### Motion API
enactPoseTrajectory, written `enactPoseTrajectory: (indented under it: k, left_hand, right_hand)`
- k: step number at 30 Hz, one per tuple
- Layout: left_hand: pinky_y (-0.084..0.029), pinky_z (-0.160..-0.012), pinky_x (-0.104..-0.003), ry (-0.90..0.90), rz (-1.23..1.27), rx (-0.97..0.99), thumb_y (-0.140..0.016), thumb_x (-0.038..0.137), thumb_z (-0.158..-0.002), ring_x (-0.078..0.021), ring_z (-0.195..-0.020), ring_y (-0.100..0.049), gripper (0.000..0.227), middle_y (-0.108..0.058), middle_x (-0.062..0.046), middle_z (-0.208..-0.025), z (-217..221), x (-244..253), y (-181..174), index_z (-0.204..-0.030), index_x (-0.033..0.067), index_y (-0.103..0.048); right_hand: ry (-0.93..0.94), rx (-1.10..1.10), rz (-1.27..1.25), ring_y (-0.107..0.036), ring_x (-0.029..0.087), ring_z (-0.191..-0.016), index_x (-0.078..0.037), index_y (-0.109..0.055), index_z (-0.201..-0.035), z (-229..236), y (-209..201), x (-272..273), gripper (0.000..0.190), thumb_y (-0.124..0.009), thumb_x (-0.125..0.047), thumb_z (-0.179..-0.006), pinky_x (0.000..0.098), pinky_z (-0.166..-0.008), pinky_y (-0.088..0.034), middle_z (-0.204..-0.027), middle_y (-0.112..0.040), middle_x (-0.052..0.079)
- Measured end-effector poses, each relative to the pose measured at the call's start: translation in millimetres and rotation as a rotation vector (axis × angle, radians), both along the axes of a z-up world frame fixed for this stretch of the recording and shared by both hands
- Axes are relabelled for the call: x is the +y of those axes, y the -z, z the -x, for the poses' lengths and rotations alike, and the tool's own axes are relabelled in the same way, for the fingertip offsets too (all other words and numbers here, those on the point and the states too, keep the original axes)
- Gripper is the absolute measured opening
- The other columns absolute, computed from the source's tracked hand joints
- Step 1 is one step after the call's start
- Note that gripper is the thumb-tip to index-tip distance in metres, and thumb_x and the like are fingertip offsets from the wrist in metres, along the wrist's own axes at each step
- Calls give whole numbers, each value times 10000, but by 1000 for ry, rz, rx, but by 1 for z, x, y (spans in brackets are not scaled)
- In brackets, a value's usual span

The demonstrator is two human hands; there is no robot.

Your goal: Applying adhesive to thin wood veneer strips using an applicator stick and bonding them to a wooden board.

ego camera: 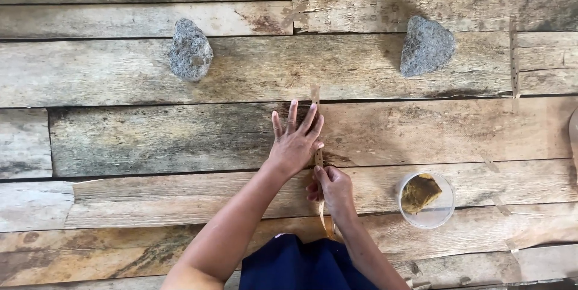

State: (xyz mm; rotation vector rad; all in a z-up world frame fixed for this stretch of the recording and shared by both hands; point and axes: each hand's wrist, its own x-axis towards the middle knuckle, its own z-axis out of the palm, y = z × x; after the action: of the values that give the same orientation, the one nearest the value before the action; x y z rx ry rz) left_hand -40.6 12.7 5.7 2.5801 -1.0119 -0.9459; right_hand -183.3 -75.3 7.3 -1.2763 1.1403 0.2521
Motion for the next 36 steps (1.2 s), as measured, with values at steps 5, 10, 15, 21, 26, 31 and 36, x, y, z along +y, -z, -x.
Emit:
enactPoseTrajectory:
  k: [5, 10, 15, 21, 26, 31, 36]
  left_hand:
    - [103, -1167, -724, 21, -27, 42, -391, 524, -1046, -432, -1541, 178, 727, 114, -28, -1728, 3, -2, 4, -1653, 218, -133]
    - [196, -1145, -666, -93, 115, -157, -432, 477, -1031, -359, -1559, 98, 589, -98, 5, -1723, 39, 3, 25, -1590, 332, -312]
    - [12, -1145, -786, -252, 347, -283, -500, 474, -1021, -371, -1565, -121, 446, -456, 91, -1581, 50, 5, 35, -1417, 296, -599]
    - [18, -1129, -800, -187, 285, -249, -454, 534, -1026, -395, -1567, -55, 499, -346, 134, -1639, 53, 11, 41, -1474, 325, -525]
    - [-7, -1133, -816, -140, 198, -162, -433, 559, -1017, -417, -1562, 0, 549, -246, 143, -1675, 50, 12, 36, -1518, 336, -454]
    - [2, -1138, -815, -85, 152, -102, -447, 575, -1008, -432, -1557, 46, 604, -175, 128, -1698, 44, 13, 24, -1556, 328, -390]
    - [1, -1156, -803, -3, 82, -32, -465, 662, -949, -457, -1547, 101, 777, -75, 101, -1719, 38, 16, 13, -1606, 288, -286]
  right_hand:
    - [1, 6, 11, -669, 275, -406, -18, -658, -765, -1, -3, 0, 274, -678, -199, -970, 313, -384, -552, -587, -687, 218]
    - [14, 20, 14, -657, 269, -397, -18, -659, -762, 3, 4, 0, 275, -674, -193, -973, 321, -389, -557, -540, -659, 186]
    - [24, -23, 48, -660, 271, -403, -9, -684, -750, 5, 12, 0, 292, -701, -211, -960, 340, -395, -568, -513, -640, 206]
    - [43, -49, -37, -706, 265, -524, 14, -718, -887, 5, -25, 4, 214, -675, -179, -968, 374, -500, -619, -632, -691, 188]
    - [39, -32, -40, -726, 286, -533, 11, -702, -852, 22, -18, 5, 226, -669, -178, -971, 365, -496, -613, -650, -716, 209]
    - [64, 0, -55, -734, 289, -540, 12, -693, -836, 32, -9, 3, 233, -669, -176, -971, 375, -508, -618, -658, -727, 213]
    - [7, 68, -28, -726, 275, -521, -5, -667, -771, 25, -13, 3, 277, -690, -219, -945, 341, -492, -606, -638, -721, 209]
